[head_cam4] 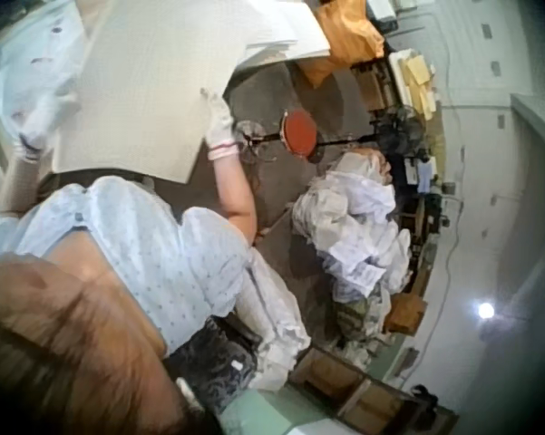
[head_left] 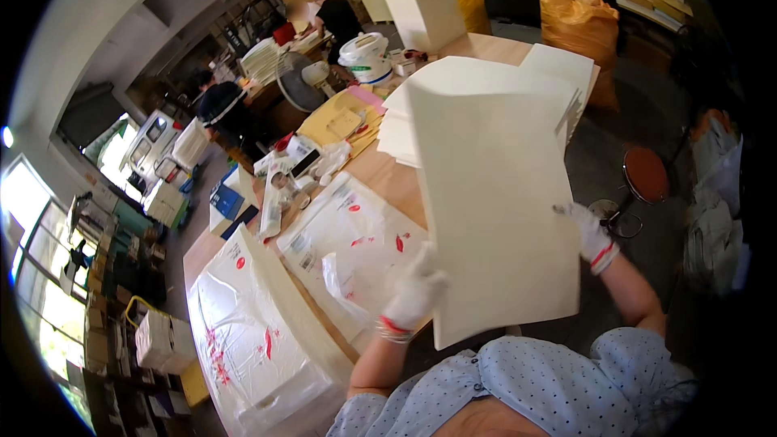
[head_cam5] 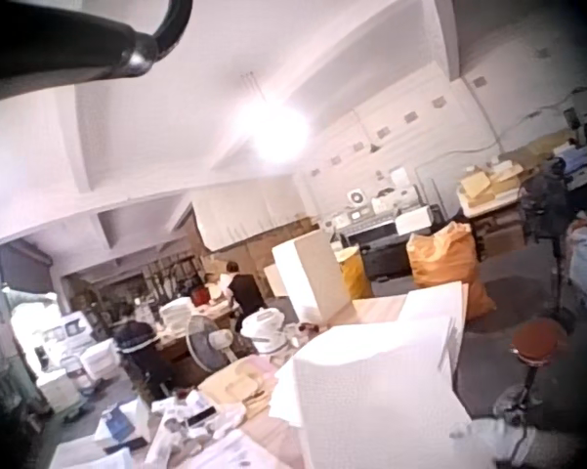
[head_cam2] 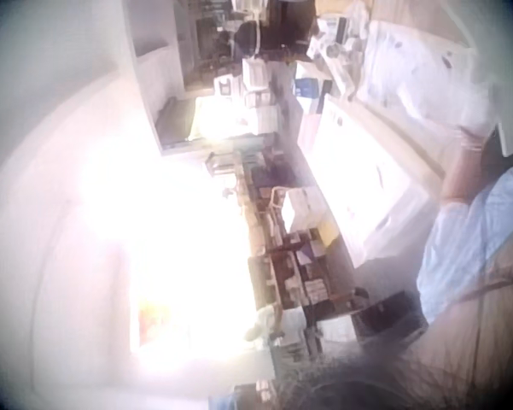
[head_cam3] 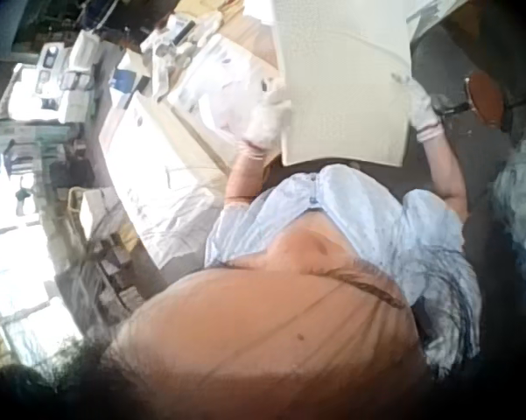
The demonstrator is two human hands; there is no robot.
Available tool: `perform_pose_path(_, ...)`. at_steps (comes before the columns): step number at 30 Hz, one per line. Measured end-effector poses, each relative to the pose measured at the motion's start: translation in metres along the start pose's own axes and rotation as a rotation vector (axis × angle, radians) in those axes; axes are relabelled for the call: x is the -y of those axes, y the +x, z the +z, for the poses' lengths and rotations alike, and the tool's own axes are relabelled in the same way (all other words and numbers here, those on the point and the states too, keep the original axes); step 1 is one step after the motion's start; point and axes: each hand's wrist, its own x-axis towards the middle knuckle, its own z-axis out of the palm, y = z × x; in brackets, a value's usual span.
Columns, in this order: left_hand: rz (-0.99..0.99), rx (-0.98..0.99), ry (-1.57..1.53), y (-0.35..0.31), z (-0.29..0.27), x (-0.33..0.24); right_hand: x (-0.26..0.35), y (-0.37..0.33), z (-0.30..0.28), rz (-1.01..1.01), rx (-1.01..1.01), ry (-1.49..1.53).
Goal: The person repeatedly picks up white rectangular sheets from a stack on the table and places them into white plastic bags with red text. The person continues this one-by-one packing process throughout the clip, handling the sheets and bags with gloved hands.
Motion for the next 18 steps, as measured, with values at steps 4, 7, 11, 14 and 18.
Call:
perform_pose_path(4, 0.392, -0.228, 0.984, 0.0, 0.083, 0.087, 0.124, 0.01, 0.031, 0.234, -0.294, 1.405)
perform_pose_path(7, 0.274, 0.085, 1.015, -0.007, 0.065, 0.099, 0.155, 0.023, 0.047, 0.513, -0.293, 1.48)
perform_pose_path(11, 0.394, -0.97, 1.323, -0.033, -0.06, 0.059, 0.134, 0.009, 0.028, 0.287, -0.484, 1.324)
perform_pose_path(14, 0.062, -1.032, 0.911, -0.053, -0.137, 0.054, 0.125, 0.0, -0.008, 0.158, -0.39, 1.246)
perform_pose_path(18, 0.1, -0.497, -0.423, -0.027, -0.185, 0.073, 0.128, 0.005, -0.036, 0.007, -0.287, 0.975)
